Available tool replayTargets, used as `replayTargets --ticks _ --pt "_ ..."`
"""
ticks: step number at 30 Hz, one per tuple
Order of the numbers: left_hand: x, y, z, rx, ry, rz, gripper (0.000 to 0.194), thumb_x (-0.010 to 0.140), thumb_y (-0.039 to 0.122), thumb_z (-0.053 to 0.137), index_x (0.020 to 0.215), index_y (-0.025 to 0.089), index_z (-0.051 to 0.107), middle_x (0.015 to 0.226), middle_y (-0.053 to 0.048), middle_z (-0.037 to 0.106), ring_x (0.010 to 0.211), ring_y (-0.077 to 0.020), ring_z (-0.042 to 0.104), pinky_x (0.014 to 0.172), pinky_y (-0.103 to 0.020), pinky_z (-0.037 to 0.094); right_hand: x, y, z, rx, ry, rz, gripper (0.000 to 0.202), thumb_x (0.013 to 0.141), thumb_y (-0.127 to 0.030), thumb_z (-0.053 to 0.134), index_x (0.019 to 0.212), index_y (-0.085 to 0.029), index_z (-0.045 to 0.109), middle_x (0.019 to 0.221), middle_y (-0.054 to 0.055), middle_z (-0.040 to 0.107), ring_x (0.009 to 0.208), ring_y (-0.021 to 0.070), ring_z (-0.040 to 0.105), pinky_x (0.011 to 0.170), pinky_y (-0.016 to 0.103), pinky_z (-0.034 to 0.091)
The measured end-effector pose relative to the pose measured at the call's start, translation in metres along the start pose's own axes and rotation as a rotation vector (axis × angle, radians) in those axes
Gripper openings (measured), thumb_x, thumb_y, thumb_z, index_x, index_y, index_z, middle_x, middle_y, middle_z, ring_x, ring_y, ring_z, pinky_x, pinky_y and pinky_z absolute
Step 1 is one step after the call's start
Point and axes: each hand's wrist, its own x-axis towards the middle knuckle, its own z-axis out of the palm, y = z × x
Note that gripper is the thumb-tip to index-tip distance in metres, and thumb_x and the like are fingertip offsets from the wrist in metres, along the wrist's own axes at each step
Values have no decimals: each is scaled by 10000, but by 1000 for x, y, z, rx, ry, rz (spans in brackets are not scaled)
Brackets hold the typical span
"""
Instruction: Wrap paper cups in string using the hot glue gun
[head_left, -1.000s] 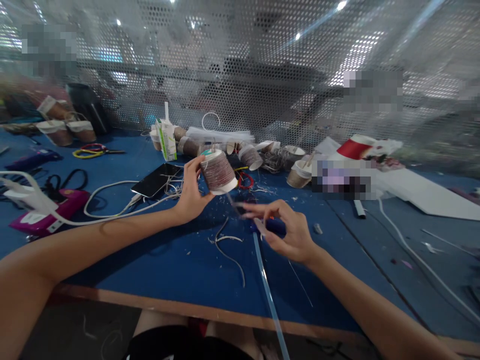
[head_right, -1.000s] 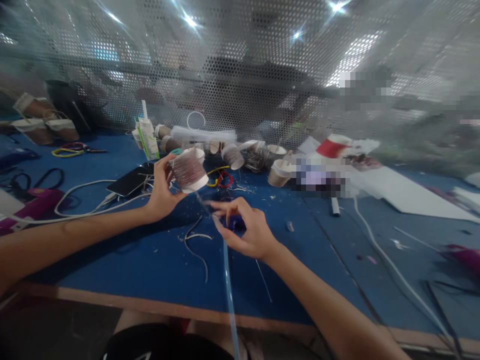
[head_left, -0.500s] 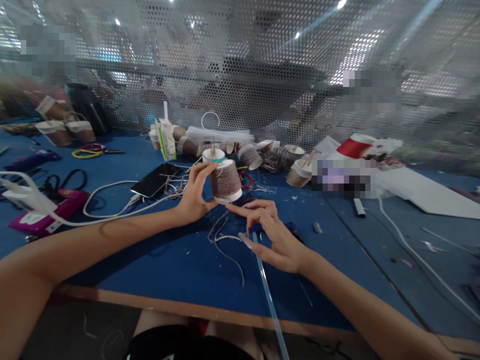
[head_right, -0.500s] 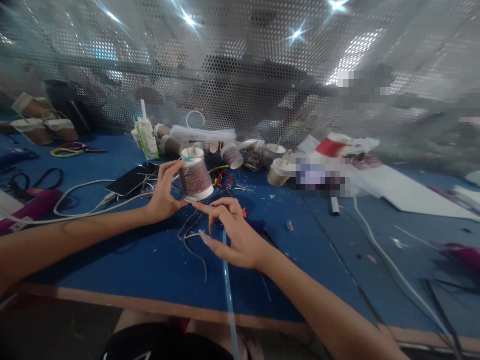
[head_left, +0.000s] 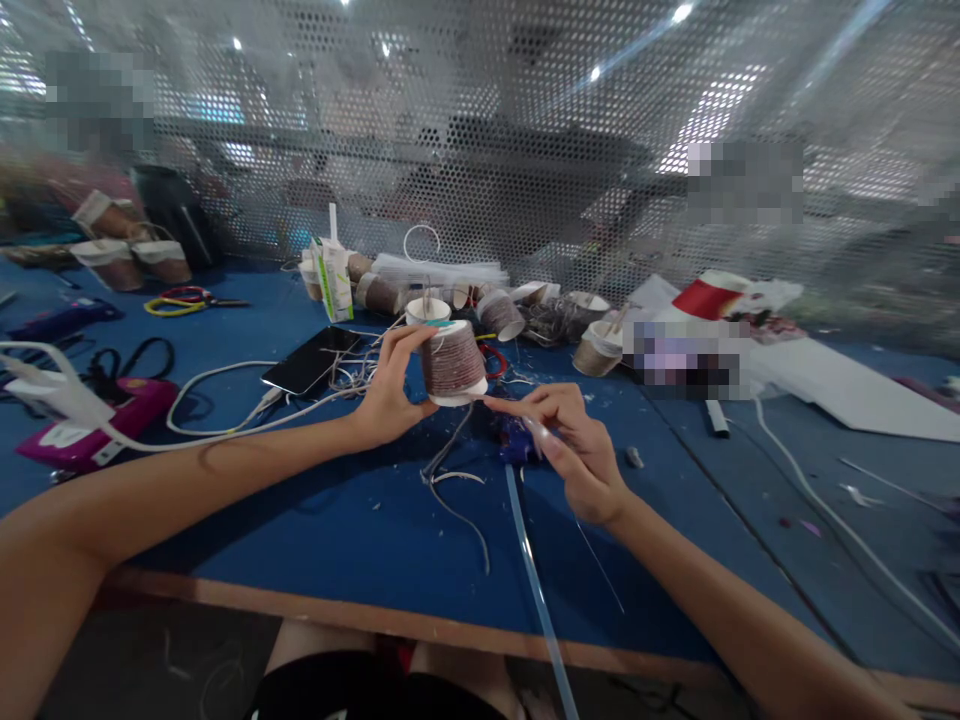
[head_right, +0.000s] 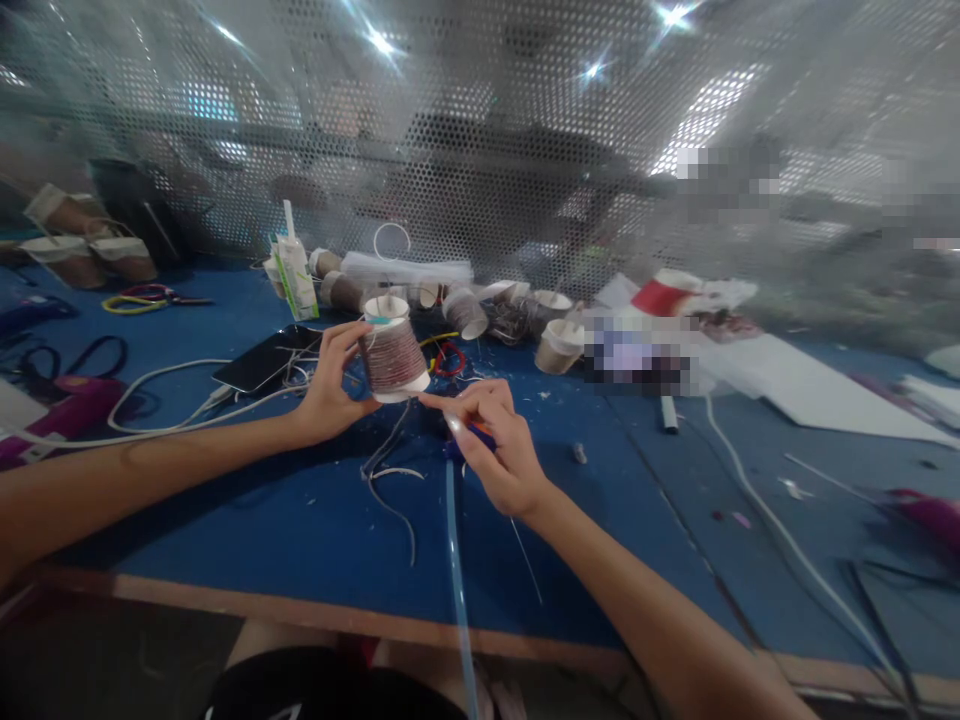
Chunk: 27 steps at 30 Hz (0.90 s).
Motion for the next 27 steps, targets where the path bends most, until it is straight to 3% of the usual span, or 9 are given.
replayTargets --ticks 7,9,13,17,20,23,27 --pt "0 -1 -1 -22 -26 -6 810 695 167 759 1393 287 366 1295 -94 452 1239 -280 458 1043 -503 480 -4 -1 1 -17 260 -27 261 958 -269 435 713 -241 520 793 37 679 790 213 534 728 391 447" --pt "0 -1 -1 -36 -43 -19 811 686 177 762 1392 282 376 1287 -95 451 1236 -283 464 1046 -510 478 -5 -1 0 7 217 -67 220 947 -280 434 773 -245 565 821 39 694 812 223 534 744 407 445" --pt "0 -1 -2 -76 -85 -47 825 670 211 790 1389 286 393 1274 -94 451 1218 -281 477 1044 -516 482 -4 -1 1 32 -34 -70 204 931 -334 427 813 -241 566 919 66 712 885 244 536 796 449 455" --pt "0 1 -3 -127 -122 -73 826 666 223 805 1382 294 398 1282 -97 448 1238 -290 469 1068 -529 459 -2 -1 2 27 -73 -42 235 948 -340 414 848 -238 601 983 72 717 918 244 525 819 446 464" --pt "0 1 -2 -160 -128 -87 817 670 205 785 1381 298 394 1295 -97 441 1248 -289 466 1073 -527 453 -1 -2 1 -10 2 -11 319 969 -335 388 906 -235 684 840 65 683 906 247 534 821 430 461" --pt "0 2 -2 -166 -127 -84 802 674 208 767 1379 298 394 1303 -98 439 1252 -287 462 1067 -517 456 -1 -3 0 -53 119 -6 380 982 -334 369 936 -235 733 625 36 532 878 251 553 777 398 455" --pt "0 3 -3 -160 -146 -109 785 689 241 761 1378 286 387 1292 -103 439 1250 -288 462 1059 -509 464 -4 1 3 -52 319 23 411 981 -315 377 682 -238 647 631 24 506 784 222 540 713 371 416"
